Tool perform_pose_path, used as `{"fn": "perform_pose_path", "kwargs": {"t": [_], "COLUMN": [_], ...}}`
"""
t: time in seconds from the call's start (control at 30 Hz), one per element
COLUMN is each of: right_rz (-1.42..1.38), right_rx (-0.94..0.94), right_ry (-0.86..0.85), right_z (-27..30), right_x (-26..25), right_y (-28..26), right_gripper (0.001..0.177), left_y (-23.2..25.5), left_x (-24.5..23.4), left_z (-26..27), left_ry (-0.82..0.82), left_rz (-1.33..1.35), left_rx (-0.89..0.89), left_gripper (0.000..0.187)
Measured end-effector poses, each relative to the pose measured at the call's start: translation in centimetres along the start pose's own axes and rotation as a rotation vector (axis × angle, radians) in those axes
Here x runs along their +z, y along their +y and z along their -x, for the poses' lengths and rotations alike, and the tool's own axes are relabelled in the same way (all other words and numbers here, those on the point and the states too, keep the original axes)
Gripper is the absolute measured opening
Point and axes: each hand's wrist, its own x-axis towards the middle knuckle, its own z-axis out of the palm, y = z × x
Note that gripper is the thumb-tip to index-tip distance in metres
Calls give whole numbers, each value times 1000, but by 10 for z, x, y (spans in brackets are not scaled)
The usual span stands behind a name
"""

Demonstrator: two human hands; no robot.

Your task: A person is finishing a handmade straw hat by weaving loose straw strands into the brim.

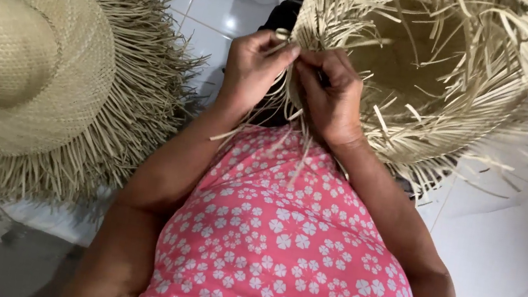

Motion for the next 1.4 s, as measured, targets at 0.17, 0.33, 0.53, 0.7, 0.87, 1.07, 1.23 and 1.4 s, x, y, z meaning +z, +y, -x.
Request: {"fn": "perform_pose_path", "kwargs": {"t": [0.17, 0.33, 0.53, 0.7, 0.87, 1.07, 1.23, 1.4], "right_rz": [54, 120, 268, 310, 260, 204, 105, 360], "right_rx": [54, 45, 50, 62, 125, 62, 129, -40], "right_ry": [-18, -67, -215, -267, -105, 27, 67, 19], "right_z": [-5, 5, 13, 34, 46, 11, 5, 7], "right_x": [-6, -10, -19, -22, -29, -13, -1, -2], "right_y": [-9, -16, -23, -9, -19, -23, -7, -3], "right_gripper": [15, 26, 44, 59, 47, 14, 15, 8], "left_y": [-47, -69, -56, -67, -47, -51, -44, -20], "left_x": [7, 17, 21, 14, 3, -9, -12, -8], "left_z": [-13, -4, -3, -6, -1, 2, 12, 18], "left_ry": [4, 142, 163, 169, 100, -42, -85, -42], "left_rz": [197, 152, 174, 219, 202, 223, 160, 83], "left_rx": [-80, -110, -105, -57, -67, -110, -19, 125], "left_gripper": [10, 9, 10, 10, 9, 11, 7, 10]}}
